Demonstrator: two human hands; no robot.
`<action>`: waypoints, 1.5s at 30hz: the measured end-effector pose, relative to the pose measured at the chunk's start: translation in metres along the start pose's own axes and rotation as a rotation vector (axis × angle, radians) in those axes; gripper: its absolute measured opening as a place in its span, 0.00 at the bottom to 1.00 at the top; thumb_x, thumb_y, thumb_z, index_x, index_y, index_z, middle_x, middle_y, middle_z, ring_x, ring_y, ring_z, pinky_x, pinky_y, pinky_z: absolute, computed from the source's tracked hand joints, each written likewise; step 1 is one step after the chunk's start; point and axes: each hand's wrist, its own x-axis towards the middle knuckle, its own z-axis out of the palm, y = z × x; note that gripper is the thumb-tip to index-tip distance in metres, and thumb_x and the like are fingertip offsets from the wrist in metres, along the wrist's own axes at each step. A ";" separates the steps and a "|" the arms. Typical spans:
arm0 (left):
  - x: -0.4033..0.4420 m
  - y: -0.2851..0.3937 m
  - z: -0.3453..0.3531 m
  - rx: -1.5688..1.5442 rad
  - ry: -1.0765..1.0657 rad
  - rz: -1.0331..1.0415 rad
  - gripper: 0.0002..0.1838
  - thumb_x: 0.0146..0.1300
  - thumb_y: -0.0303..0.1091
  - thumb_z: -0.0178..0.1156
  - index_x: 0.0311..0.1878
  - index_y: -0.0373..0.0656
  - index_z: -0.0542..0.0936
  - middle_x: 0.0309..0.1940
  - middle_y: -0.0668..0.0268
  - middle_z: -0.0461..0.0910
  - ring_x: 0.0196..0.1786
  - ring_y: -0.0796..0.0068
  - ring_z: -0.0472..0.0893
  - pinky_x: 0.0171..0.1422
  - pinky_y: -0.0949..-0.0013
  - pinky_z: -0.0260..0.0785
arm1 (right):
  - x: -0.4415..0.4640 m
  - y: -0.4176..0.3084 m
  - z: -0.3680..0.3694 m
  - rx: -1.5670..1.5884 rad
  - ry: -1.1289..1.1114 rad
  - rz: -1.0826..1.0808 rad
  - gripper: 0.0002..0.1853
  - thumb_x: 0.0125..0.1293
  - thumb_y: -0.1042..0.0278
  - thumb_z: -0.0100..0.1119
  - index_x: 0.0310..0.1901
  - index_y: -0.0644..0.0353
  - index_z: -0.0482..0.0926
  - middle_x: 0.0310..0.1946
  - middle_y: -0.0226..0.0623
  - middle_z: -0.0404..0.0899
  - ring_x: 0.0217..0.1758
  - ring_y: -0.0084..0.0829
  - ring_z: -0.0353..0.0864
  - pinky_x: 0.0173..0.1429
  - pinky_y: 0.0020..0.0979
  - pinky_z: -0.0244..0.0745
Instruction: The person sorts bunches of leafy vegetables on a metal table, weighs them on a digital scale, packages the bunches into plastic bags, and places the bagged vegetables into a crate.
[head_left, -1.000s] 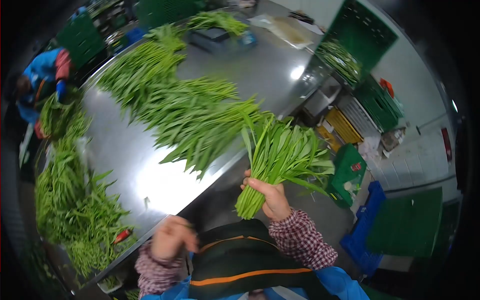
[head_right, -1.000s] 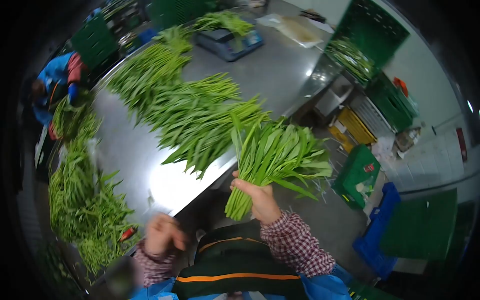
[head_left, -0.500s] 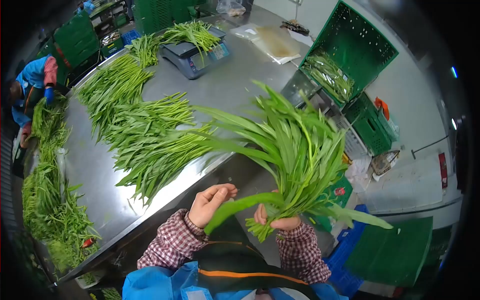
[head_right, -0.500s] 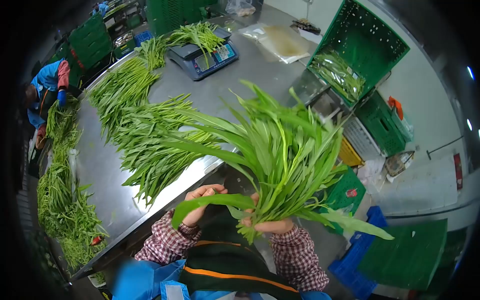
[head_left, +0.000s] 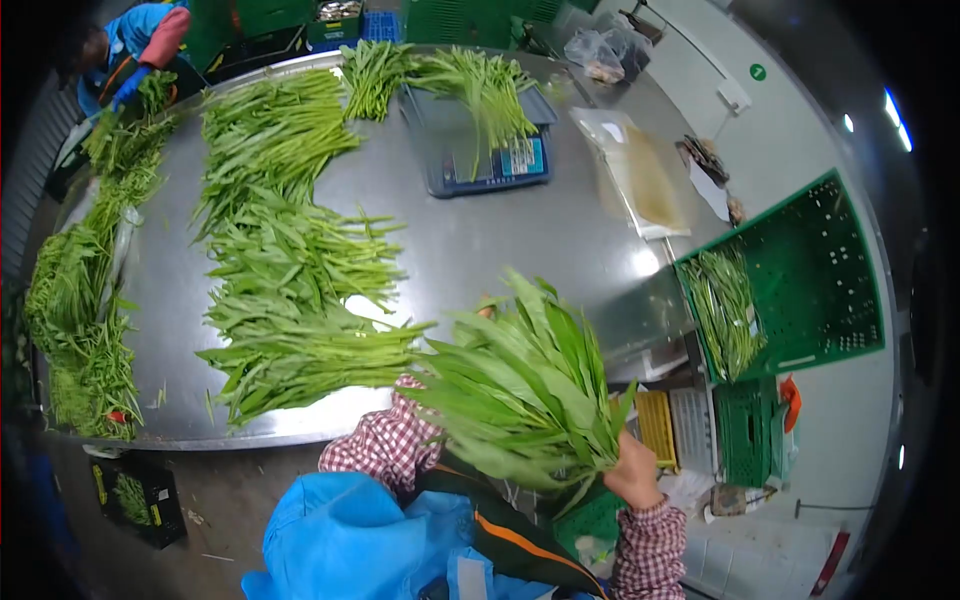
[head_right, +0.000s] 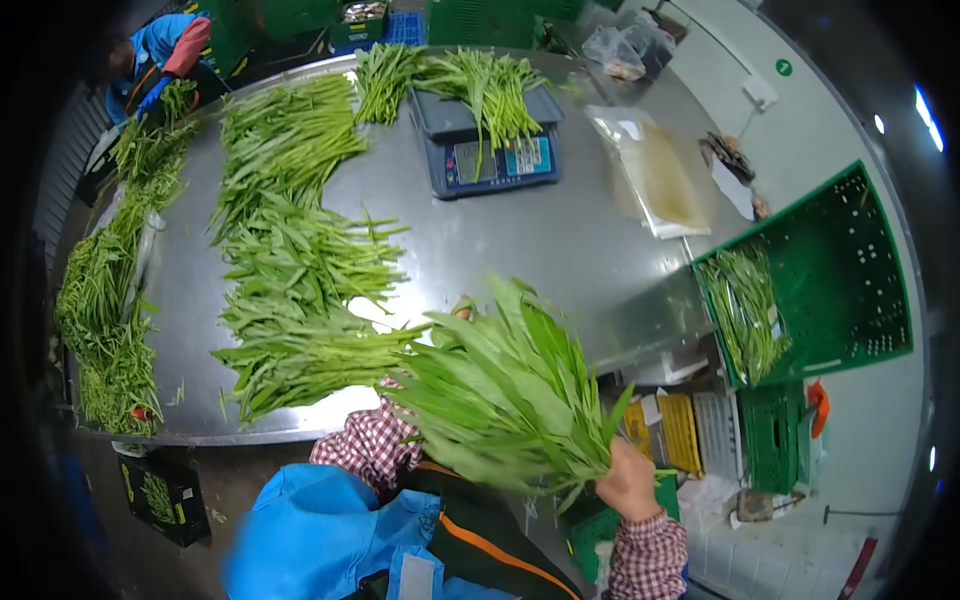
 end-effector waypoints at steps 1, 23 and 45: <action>-0.001 0.016 -0.012 0.049 0.017 0.022 0.34 0.64 0.59 0.43 0.64 0.42 0.62 0.64 0.55 0.60 0.66 0.58 0.60 0.67 0.56 0.54 | 0.010 0.007 -0.014 -0.055 -0.020 -0.016 0.22 0.48 0.69 0.57 0.48 0.58 0.72 0.32 0.48 0.77 0.36 0.52 0.76 0.37 0.44 0.70; 0.128 -0.020 -0.099 0.612 0.845 0.696 0.29 0.62 0.32 0.56 0.64 0.36 0.57 0.54 0.56 0.71 0.55 0.66 0.72 0.61 0.65 0.63 | 0.337 0.067 -0.046 1.585 -0.990 0.312 0.18 0.57 0.73 0.56 0.49 0.69 0.71 0.39 0.41 0.77 0.41 0.32 0.77 0.46 0.33 0.74; 0.105 -0.027 -0.204 0.735 1.170 0.343 0.16 0.56 0.20 0.59 0.48 0.35 0.73 0.44 0.61 0.77 0.44 0.71 0.78 0.47 0.69 0.73 | 0.303 0.134 0.035 1.277 -0.808 0.241 0.18 0.61 0.74 0.54 0.53 0.65 0.67 0.45 0.37 0.75 0.46 0.27 0.76 0.50 0.28 0.72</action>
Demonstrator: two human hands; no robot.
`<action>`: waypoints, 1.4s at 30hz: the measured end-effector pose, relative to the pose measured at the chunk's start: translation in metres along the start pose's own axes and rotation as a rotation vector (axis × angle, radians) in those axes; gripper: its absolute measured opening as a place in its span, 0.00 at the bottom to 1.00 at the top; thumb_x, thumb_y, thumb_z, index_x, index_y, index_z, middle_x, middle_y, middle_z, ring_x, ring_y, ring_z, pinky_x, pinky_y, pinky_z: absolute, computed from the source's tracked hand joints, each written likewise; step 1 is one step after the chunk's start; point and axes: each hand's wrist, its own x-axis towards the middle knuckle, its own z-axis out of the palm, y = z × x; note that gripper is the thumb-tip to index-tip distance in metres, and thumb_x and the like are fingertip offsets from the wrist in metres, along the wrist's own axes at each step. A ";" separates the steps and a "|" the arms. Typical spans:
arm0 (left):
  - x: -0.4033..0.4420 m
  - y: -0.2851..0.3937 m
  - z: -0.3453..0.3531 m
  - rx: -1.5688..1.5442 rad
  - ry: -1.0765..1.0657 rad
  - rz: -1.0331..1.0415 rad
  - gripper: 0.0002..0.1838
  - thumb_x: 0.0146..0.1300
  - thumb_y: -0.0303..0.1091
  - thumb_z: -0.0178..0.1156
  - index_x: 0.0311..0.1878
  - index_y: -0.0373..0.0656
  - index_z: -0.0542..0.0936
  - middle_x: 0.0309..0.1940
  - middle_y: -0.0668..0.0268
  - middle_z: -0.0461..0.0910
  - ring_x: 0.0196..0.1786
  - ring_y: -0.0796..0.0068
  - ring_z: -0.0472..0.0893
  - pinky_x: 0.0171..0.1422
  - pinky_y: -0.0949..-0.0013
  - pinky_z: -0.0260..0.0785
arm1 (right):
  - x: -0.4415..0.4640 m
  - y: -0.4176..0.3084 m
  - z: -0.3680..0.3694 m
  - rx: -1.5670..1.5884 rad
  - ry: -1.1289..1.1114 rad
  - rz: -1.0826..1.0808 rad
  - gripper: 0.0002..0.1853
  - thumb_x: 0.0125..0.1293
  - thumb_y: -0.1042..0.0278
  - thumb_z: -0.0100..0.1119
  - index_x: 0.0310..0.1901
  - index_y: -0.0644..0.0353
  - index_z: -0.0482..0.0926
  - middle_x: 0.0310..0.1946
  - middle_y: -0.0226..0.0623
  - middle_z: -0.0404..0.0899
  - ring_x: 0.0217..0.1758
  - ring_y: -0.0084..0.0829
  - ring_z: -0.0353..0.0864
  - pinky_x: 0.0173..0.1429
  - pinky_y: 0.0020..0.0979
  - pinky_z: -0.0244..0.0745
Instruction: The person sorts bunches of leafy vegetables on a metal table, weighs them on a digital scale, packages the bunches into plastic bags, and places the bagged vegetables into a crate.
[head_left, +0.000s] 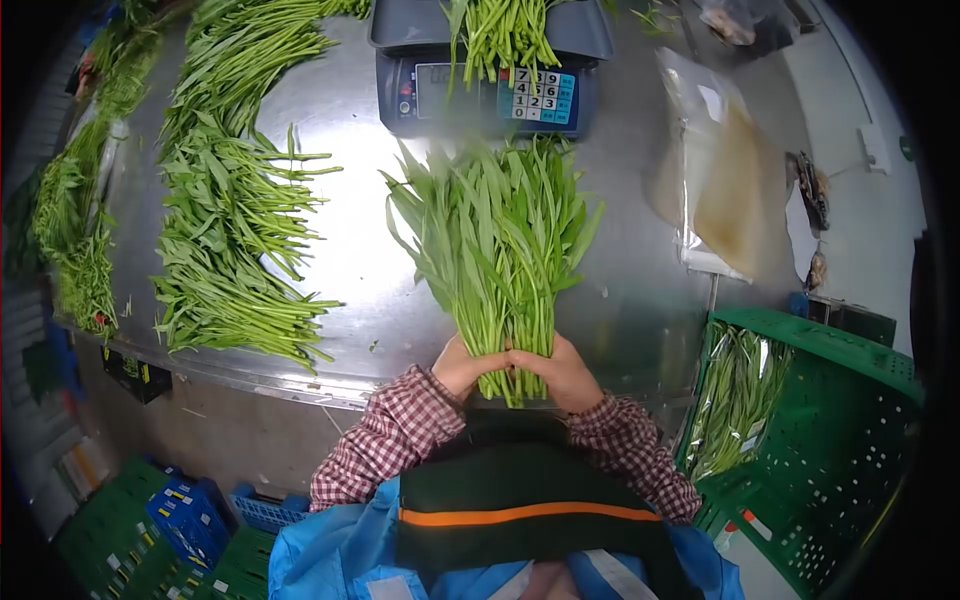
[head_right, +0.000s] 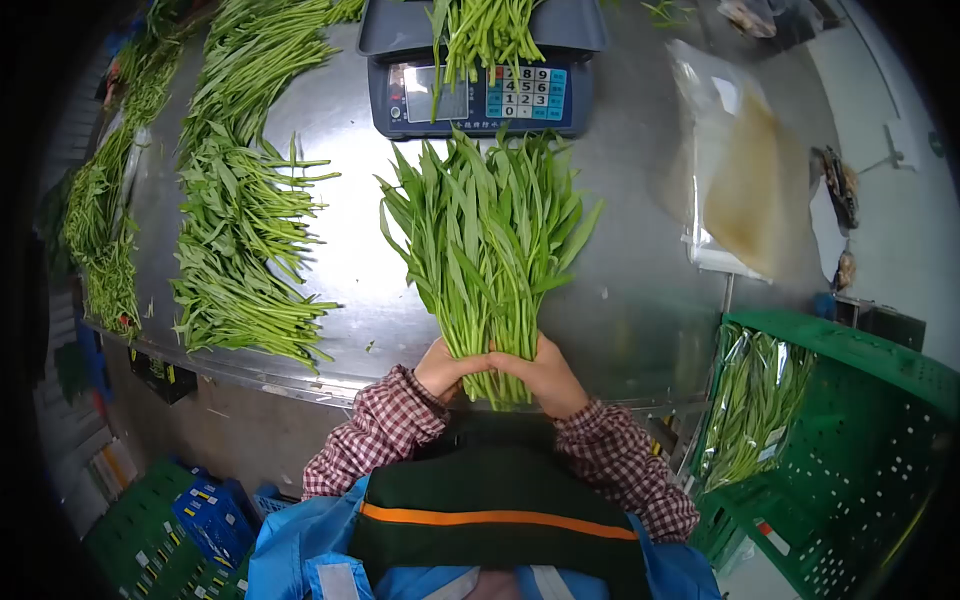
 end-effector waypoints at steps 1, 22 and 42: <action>-0.002 0.002 -0.003 0.047 -0.010 0.005 0.15 0.56 0.21 0.59 0.47 0.35 0.73 0.43 0.60 0.77 0.44 0.71 0.78 0.46 0.69 0.73 | -0.003 -0.006 0.001 0.053 0.000 0.058 0.19 0.60 0.74 0.55 0.53 0.65 0.66 0.45 0.37 0.75 0.46 0.27 0.76 0.50 0.28 0.72; -0.012 0.004 -0.009 0.012 0.047 0.161 0.22 0.65 0.38 0.51 0.58 0.35 0.66 0.50 0.57 0.73 0.54 0.68 0.71 0.57 0.67 0.63 | 0.008 0.003 0.062 0.121 -0.038 0.015 0.42 0.48 0.81 0.63 0.63 0.59 0.50 0.58 0.36 0.60 0.61 0.29 0.61 0.60 0.32 0.63; -0.002 0.085 -0.006 0.922 0.305 0.524 0.10 0.50 0.31 0.63 0.35 0.40 0.76 0.27 0.64 0.74 0.40 0.63 0.72 0.50 0.63 0.62 | 0.004 0.009 0.059 -0.052 0.071 -0.136 0.39 0.46 0.79 0.63 0.60 0.64 0.54 0.51 0.36 0.65 0.55 0.27 0.67 0.55 0.29 0.67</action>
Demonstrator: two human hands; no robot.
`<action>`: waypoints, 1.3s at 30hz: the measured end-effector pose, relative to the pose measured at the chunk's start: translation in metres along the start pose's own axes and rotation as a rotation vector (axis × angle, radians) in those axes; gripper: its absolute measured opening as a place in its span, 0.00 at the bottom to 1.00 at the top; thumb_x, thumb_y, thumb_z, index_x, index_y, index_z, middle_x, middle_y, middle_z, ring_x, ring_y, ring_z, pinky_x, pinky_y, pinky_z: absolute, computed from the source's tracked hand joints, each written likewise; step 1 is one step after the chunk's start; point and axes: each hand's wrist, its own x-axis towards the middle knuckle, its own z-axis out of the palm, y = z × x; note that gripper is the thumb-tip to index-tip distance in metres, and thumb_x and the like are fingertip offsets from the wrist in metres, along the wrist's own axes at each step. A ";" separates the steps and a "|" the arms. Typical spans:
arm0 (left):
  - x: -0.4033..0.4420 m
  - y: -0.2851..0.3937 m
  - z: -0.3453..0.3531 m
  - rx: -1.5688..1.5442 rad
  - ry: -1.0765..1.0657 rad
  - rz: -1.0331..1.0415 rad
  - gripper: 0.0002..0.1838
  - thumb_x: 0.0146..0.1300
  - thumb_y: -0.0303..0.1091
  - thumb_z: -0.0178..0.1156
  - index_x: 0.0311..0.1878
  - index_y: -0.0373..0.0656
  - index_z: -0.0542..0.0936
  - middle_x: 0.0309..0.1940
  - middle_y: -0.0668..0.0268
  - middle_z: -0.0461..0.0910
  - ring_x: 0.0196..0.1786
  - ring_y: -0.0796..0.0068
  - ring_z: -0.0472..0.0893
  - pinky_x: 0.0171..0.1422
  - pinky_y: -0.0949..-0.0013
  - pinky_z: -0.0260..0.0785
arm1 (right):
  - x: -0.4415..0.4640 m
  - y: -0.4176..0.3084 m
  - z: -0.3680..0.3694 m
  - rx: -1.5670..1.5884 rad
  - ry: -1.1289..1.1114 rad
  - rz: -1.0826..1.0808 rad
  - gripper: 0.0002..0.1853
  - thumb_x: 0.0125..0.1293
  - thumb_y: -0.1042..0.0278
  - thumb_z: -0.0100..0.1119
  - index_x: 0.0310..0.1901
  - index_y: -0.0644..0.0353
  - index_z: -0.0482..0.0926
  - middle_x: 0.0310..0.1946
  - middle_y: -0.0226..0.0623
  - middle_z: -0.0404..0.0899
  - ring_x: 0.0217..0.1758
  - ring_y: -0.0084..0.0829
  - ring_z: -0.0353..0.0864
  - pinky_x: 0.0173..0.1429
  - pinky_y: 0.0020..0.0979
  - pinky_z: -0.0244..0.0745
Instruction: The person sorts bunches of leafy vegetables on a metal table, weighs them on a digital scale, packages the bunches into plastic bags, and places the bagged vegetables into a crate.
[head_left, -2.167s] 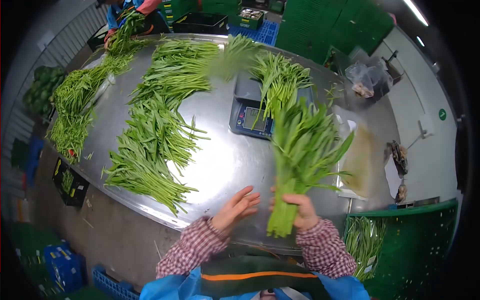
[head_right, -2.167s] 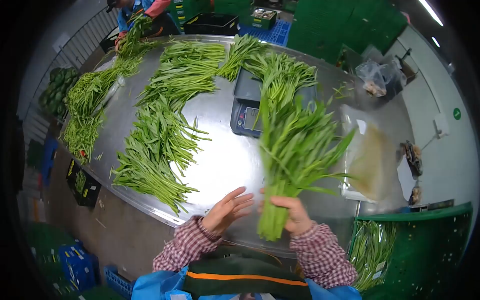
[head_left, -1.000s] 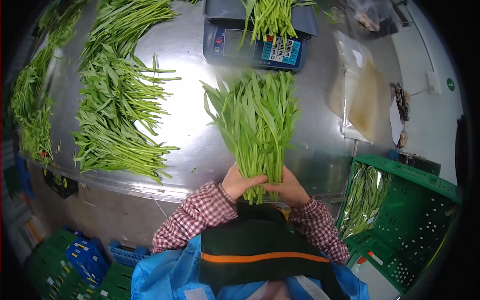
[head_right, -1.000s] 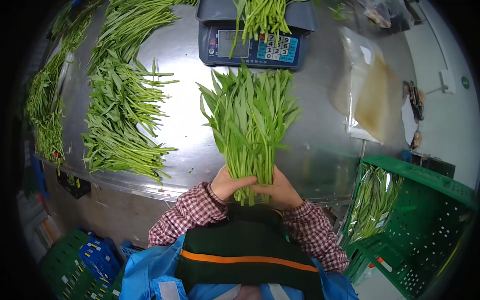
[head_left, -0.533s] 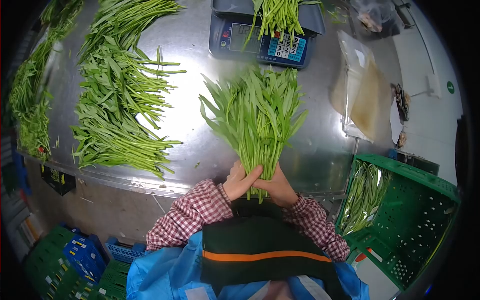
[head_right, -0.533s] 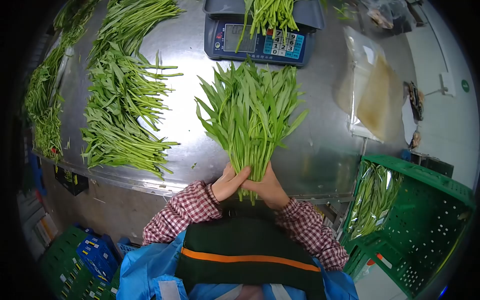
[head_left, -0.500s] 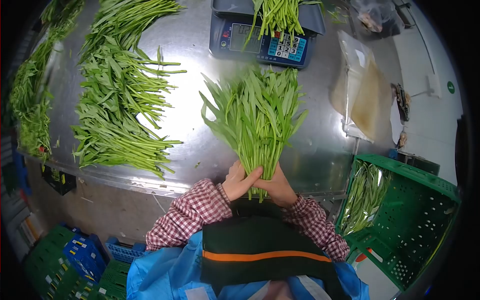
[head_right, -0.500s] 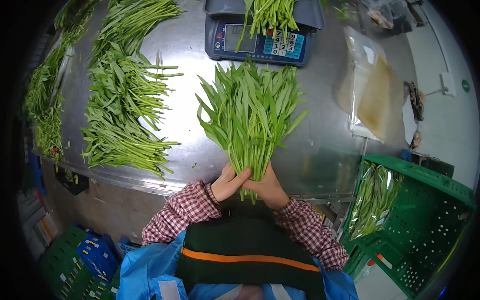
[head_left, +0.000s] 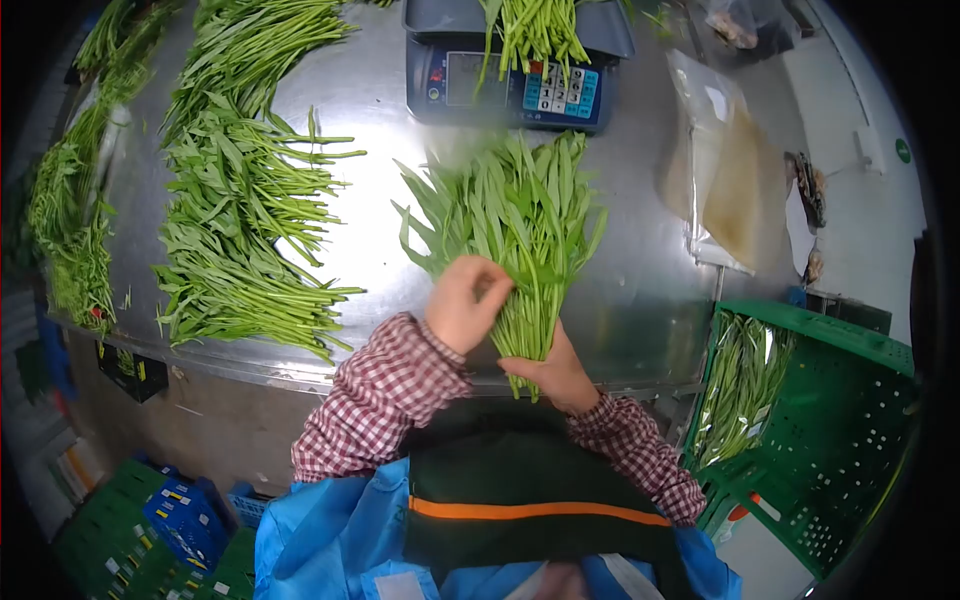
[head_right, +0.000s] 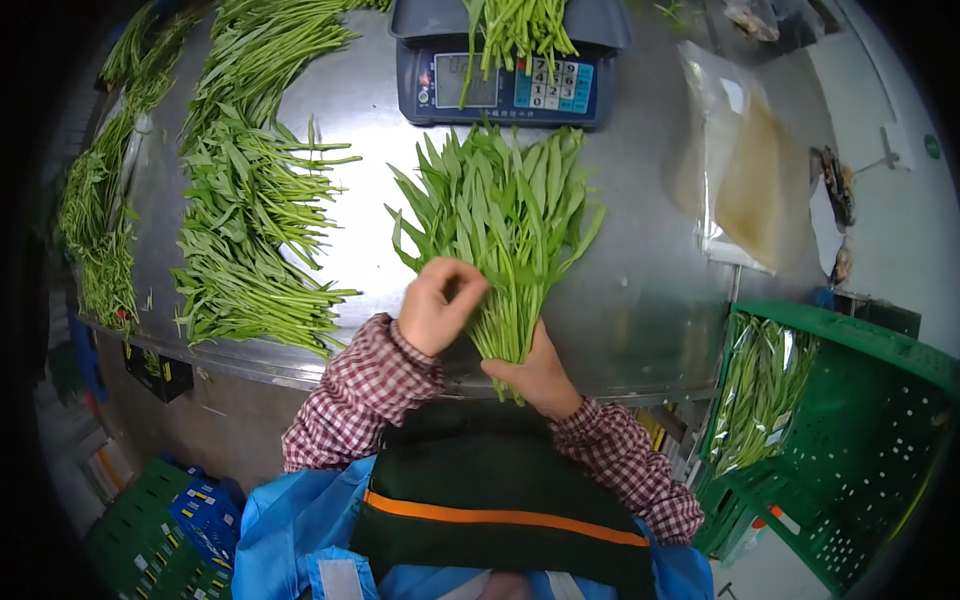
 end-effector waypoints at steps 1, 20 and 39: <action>-0.006 -0.002 -0.001 -0.145 0.023 -0.162 0.10 0.50 0.30 0.63 0.35 0.40 0.76 0.26 0.64 0.74 0.40 0.64 0.72 0.50 0.63 0.62 | -0.002 0.000 0.000 -0.035 0.007 0.008 0.39 0.46 0.79 0.63 0.60 0.64 0.53 0.51 0.36 0.65 0.55 0.27 0.67 0.55 0.29 0.67; 0.000 -0.004 -0.009 -0.062 0.182 0.050 0.06 0.55 0.30 0.62 0.32 0.38 0.80 0.26 0.65 0.78 0.32 0.73 0.77 0.38 0.68 0.68 | -0.004 -0.005 -0.002 -0.234 -0.009 -0.064 0.37 0.49 0.80 0.59 0.60 0.67 0.53 0.50 0.40 0.66 0.53 0.28 0.67 0.57 0.28 0.64; 0.002 0.012 -0.012 0.189 -0.131 0.335 0.24 0.57 0.28 0.60 0.57 0.35 0.69 0.27 0.65 0.71 0.29 0.75 0.73 0.35 0.74 0.67 | -0.003 -0.004 -0.001 -0.149 -0.038 -0.029 0.39 0.49 0.80 0.59 0.63 0.66 0.51 0.55 0.39 0.63 0.58 0.29 0.64 0.61 0.29 0.62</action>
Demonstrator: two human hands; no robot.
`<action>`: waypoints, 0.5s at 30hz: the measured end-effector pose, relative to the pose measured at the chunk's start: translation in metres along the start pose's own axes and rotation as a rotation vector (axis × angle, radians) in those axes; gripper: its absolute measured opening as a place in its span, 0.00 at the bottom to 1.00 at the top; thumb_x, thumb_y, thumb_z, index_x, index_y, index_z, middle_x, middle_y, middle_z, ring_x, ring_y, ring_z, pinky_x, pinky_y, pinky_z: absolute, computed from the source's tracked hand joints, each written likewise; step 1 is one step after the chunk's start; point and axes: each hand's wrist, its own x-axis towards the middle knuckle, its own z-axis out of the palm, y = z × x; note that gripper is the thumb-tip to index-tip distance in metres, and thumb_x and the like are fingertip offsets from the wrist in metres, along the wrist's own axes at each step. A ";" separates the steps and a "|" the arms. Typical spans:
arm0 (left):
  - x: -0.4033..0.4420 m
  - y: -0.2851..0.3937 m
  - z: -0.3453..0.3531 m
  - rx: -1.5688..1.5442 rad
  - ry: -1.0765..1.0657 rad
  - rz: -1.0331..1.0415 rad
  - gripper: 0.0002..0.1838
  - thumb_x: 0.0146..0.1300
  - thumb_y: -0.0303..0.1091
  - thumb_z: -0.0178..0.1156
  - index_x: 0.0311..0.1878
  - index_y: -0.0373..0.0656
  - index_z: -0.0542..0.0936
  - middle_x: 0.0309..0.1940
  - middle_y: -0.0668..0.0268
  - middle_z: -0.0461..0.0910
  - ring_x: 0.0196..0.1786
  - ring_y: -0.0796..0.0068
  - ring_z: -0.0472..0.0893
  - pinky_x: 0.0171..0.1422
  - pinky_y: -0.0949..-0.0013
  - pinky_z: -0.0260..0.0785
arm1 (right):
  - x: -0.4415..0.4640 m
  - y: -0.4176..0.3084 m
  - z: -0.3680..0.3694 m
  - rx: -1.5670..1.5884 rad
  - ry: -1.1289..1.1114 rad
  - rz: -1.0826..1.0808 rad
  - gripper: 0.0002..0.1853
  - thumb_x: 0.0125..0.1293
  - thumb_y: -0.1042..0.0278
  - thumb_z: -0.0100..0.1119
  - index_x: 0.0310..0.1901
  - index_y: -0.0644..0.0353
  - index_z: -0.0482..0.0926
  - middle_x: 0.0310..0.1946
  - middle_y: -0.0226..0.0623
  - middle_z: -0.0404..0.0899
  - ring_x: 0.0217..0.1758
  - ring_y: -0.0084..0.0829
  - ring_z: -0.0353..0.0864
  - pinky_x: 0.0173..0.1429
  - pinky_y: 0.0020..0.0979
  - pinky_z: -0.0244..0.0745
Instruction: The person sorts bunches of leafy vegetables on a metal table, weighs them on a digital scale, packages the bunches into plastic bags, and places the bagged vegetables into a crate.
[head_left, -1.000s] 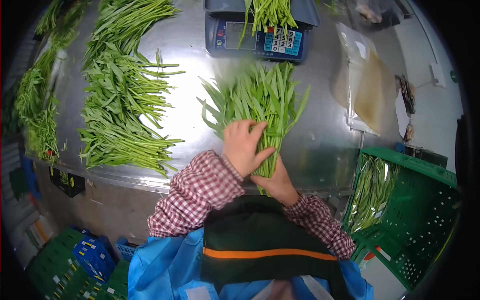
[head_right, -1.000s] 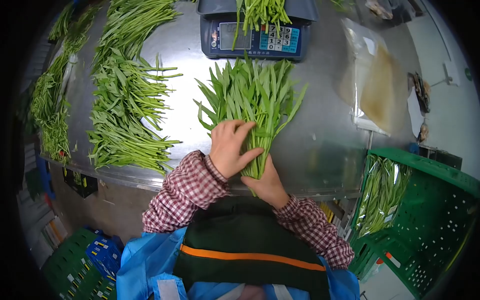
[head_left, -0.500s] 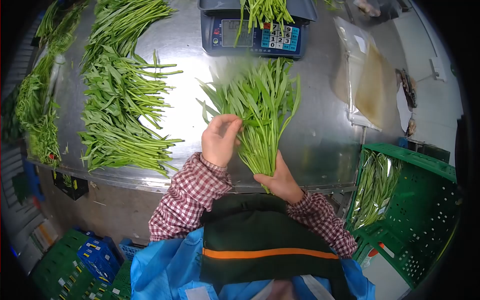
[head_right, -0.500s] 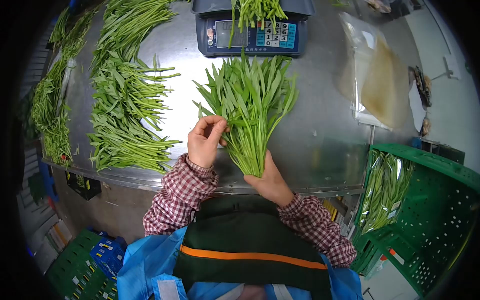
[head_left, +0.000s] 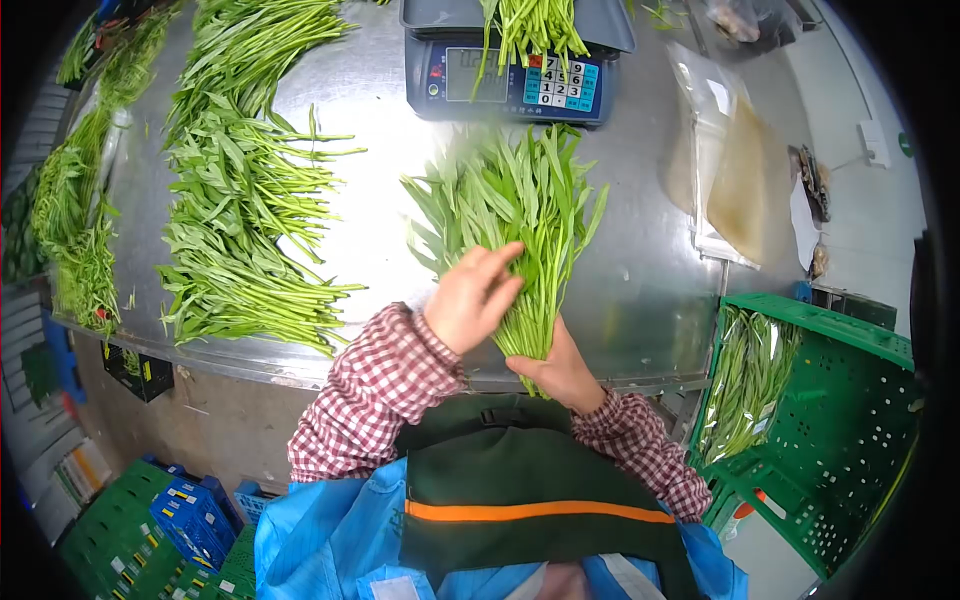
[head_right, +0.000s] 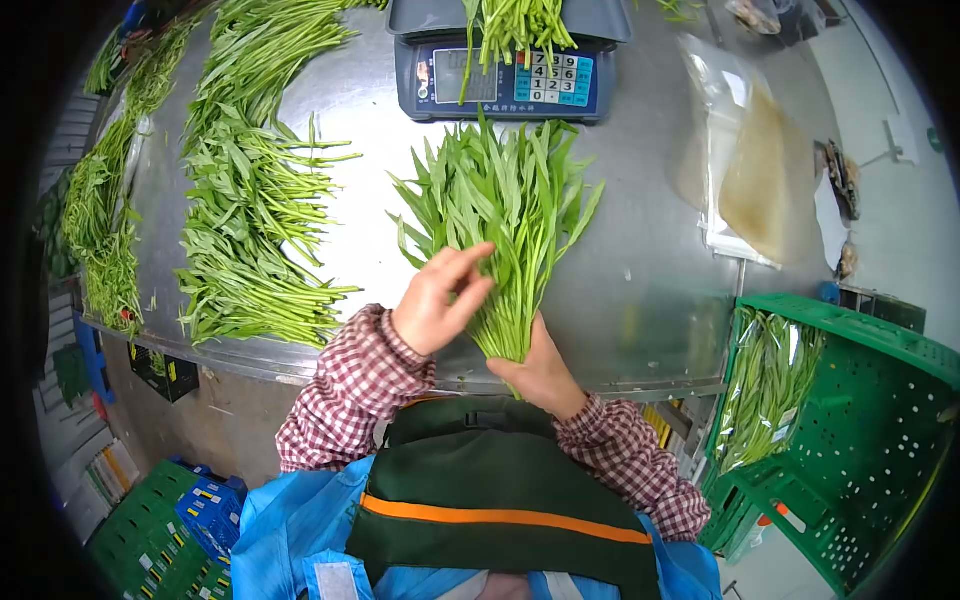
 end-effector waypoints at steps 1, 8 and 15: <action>0.000 0.004 0.006 0.014 -0.032 -0.051 0.24 0.54 0.30 0.63 0.54 0.36 0.71 0.26 0.61 0.70 0.28 0.71 0.73 0.33 0.71 0.67 | 0.000 0.000 0.000 -0.006 0.007 0.009 0.39 0.49 0.80 0.59 0.63 0.66 0.51 0.55 0.39 0.63 0.58 0.28 0.65 0.60 0.29 0.62; -0.005 -0.004 0.004 -0.121 -0.170 -0.058 0.12 0.48 0.30 0.68 0.37 0.39 0.79 0.24 0.64 0.70 0.24 0.72 0.73 0.29 0.71 0.66 | -0.003 -0.002 -0.003 -0.006 0.003 0.040 0.36 0.49 0.83 0.59 0.61 0.62 0.54 0.50 0.33 0.65 0.52 0.24 0.67 0.51 0.26 0.68; -0.018 0.003 0.013 -0.461 -0.058 -0.293 0.07 0.59 0.28 0.59 0.33 0.36 0.71 0.32 0.62 0.77 0.25 0.79 0.75 0.28 0.76 0.68 | 0.000 0.001 0.000 0.031 -0.024 -0.014 0.37 0.50 0.83 0.58 0.62 0.62 0.53 0.53 0.34 0.65 0.55 0.25 0.66 0.55 0.27 0.67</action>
